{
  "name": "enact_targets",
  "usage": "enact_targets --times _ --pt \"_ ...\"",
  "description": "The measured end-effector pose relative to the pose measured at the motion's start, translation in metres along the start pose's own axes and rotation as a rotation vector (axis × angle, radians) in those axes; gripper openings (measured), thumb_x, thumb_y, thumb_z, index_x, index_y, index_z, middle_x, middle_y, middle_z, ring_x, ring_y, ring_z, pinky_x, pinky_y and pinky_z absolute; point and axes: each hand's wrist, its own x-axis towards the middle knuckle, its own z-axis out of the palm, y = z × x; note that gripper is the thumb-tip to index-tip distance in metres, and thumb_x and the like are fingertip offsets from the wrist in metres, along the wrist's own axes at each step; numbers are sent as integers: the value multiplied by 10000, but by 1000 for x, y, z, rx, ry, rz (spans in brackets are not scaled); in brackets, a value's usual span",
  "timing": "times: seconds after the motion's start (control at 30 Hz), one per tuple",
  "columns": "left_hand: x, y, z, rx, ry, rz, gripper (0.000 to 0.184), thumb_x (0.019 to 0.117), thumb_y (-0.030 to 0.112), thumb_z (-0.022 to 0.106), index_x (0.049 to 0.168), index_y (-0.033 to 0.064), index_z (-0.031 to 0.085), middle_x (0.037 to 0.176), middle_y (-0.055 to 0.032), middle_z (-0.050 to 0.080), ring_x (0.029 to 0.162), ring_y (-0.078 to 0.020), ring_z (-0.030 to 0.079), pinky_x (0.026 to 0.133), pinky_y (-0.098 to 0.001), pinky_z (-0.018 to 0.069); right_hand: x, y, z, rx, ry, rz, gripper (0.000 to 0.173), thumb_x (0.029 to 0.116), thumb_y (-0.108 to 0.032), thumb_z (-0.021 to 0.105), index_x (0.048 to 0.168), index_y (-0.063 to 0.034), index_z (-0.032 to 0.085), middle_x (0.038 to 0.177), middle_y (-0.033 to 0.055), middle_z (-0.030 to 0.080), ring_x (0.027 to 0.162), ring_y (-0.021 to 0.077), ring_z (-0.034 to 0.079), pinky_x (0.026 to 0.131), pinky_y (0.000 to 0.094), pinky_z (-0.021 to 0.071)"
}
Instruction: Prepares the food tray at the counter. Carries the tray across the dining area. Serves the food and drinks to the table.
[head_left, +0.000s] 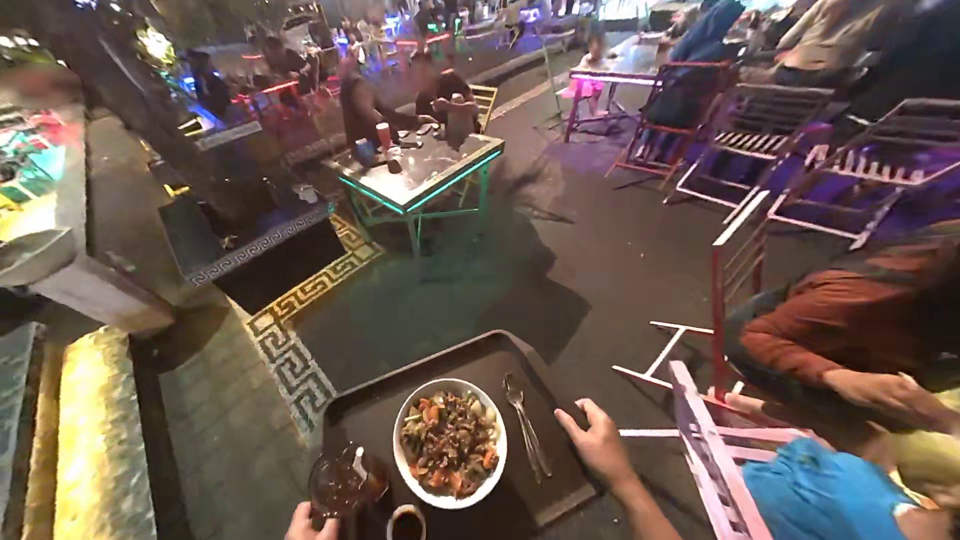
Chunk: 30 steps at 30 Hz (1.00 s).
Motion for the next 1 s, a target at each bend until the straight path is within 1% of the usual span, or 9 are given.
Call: enact_targets --times 0.17,0.27,0.4,0.57,0.6,0.67,0.8,0.9,1.0 --pt "153 68 78 -50 20 33 294 872 78 704 1081 -122 649 953 -270 687 920 -379 673 856 -584 521 163 -31 28 25 51 -13 296 951 -219 726 1083 39 661 918 187 693 855 294 692 812 519 565" --pt "222 112 127 -43 37 6 279 855 64 706 1055 -121 644 914 -265 678 887 -388 667 819 -608 512 264 -41 39 25 33 -24 296 953 -197 726 1095 53 656 931 202 695 861 307 692 817 525 562" --pt "320 186 185 -72 55 -5 281 853 83 709 1040 -116 648 937 -261 680 912 -375 664 844 -588 512 404 -74 41 10 13 -33 317 952 -204 727 1117 56 651 949 215 697 885 329 695 833 549 556" --pt "436 272 244 -21 31 -27 269 906 96 704 1064 -117 654 963 -280 680 937 -403 668 873 -612 505 558 -121 40 -49 -29 -9 330 969 -226 715 1129 56 650 971 228 696 912 345 692 858 552 548" --pt "461 288 257 -15 37 -17 269 913 105 700 1051 -121 651 938 -281 675 911 -403 666 852 -612 506 590 -127 44 -53 -29 -12 330 970 -230 713 1123 55 649 960 224 692 899 340 689 849 550 547" --pt "511 315 283 -19 44 1 258 930 124 680 1020 -116 652 888 -261 664 862 -381 655 814 -593 506 653 -138 55 -53 -15 -33 327 967 -233 717 1110 53 652 935 214 690 871 327 686 827 540 551" --pt "616 358 337 -35 -6 -44 244 955 116 661 1064 -102 656 928 -256 675 893 -370 663 844 -586 511 782 -153 87 -75 -10 -99 338 964 -224 710 1120 70 653 975 235 691 919 345 685 863 542 545" --pt "698 386 378 -55 -13 -54 230 941 116 676 1053 -84 659 878 -222 671 832 -334 659 795 -563 520 880 -171 114 -84 6 -112 320 961 -227 713 1096 57 655 936 216 689 879 328 684 829 535 549" --pt "776 424 409 -40 -38 -87 237 953 131 679 1071 -74 660 882 -223 679 837 -347 668 802 -576 522 975 -190 140 -99 12 -133 305 957 -201 723 1093 64 661 945 228 697 888 338 693 836 538 553"
